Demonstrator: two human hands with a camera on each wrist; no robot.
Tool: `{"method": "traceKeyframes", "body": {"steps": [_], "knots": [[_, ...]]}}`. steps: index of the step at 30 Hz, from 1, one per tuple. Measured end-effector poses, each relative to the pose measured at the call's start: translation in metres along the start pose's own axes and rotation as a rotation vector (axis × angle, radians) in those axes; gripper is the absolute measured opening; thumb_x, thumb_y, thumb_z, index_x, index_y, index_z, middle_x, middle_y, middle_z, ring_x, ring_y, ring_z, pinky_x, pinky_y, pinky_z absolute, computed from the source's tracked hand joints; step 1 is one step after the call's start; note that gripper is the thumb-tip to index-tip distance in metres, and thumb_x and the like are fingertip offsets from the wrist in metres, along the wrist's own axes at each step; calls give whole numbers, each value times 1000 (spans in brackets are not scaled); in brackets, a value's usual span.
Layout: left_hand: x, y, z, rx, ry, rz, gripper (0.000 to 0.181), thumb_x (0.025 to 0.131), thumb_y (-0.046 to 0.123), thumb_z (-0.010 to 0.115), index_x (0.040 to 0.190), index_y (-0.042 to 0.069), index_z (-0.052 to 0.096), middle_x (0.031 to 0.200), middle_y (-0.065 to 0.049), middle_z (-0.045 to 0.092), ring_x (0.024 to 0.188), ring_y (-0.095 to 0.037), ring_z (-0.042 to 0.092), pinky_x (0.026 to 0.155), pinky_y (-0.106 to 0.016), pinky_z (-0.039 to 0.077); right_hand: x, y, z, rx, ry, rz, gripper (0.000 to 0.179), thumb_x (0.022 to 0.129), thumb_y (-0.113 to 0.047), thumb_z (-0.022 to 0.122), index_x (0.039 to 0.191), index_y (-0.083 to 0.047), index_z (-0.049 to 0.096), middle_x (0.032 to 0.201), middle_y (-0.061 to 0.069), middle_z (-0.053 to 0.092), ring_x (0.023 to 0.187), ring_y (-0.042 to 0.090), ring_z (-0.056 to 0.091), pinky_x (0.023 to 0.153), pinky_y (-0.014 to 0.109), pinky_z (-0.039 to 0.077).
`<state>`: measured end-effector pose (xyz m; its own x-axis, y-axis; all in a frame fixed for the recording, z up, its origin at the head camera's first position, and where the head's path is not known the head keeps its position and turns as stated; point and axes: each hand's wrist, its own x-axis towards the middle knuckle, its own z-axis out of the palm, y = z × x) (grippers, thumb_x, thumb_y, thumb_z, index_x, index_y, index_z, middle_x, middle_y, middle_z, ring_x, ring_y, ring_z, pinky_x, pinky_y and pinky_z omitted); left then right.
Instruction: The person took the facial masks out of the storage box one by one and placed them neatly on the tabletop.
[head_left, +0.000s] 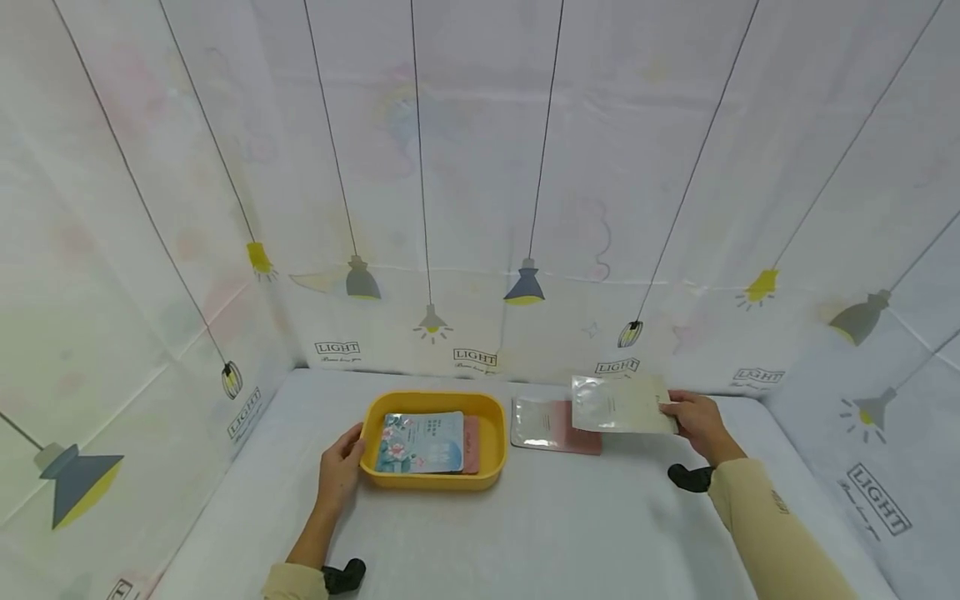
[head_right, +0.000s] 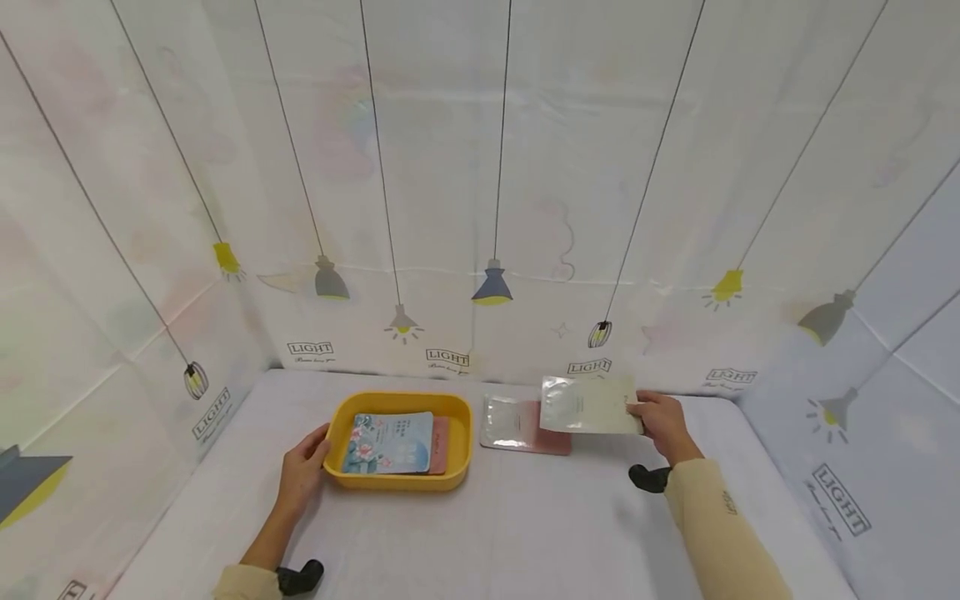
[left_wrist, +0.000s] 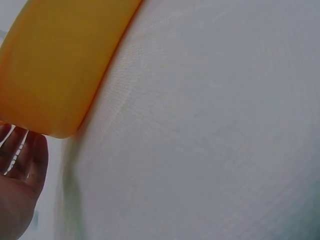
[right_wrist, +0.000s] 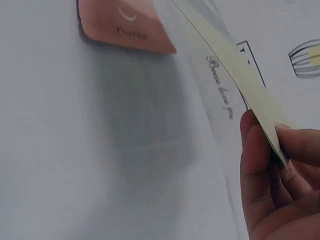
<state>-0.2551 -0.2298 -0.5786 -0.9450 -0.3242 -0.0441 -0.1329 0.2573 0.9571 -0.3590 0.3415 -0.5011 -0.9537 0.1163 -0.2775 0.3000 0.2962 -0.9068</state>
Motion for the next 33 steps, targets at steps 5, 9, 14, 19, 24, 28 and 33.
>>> {"method": "traceKeyframes", "body": {"steps": [5,9,14,19,24,28,33], "knots": [[-2,1,1,-4,3,-5,44,103,22,46,144,5,46,148,-15,48,131,-31,49,109,-42,41,3,19,-19,-14,41,52,59,95,-10,56,145,13,32,104,6,64,72,0,59,66,24,54],[-2,2,1,-3,-1,-5,44,103,23,45,144,5,45,148,-15,47,133,-30,48,110,-42,40,5,29,-25,-41,71,91,58,96,-11,55,145,12,33,110,11,62,76,3,58,67,25,53],[0,0,1,-3,1,-6,44,103,23,45,144,6,46,149,-14,47,133,-30,48,110,-42,40,11,44,-25,-46,122,146,57,96,-12,54,144,10,35,129,26,53,89,14,60,65,24,51],[0,0,3,-6,-6,-2,44,104,23,45,144,6,45,149,-14,47,132,-29,48,110,-42,40,18,59,-24,-127,200,141,52,97,-16,51,142,8,41,143,31,41,107,29,53,63,23,46],[-1,-1,2,-5,-4,5,44,104,23,44,144,6,46,148,-14,48,132,-29,49,110,-42,40,18,63,-19,-200,236,96,49,94,-12,50,136,12,45,137,34,45,108,35,53,61,24,45],[-2,-1,1,-3,-9,16,43,104,24,45,144,8,46,148,-13,48,131,-27,50,109,-42,40,17,63,-16,-187,271,112,47,92,-6,46,135,13,46,138,34,44,112,37,51,63,25,45],[-2,0,0,2,-2,28,43,104,25,45,143,8,47,147,-12,49,129,-26,51,109,-42,41,19,66,-12,-209,330,111,45,91,-9,45,131,13,50,135,34,47,116,42,49,79,43,47]]}}
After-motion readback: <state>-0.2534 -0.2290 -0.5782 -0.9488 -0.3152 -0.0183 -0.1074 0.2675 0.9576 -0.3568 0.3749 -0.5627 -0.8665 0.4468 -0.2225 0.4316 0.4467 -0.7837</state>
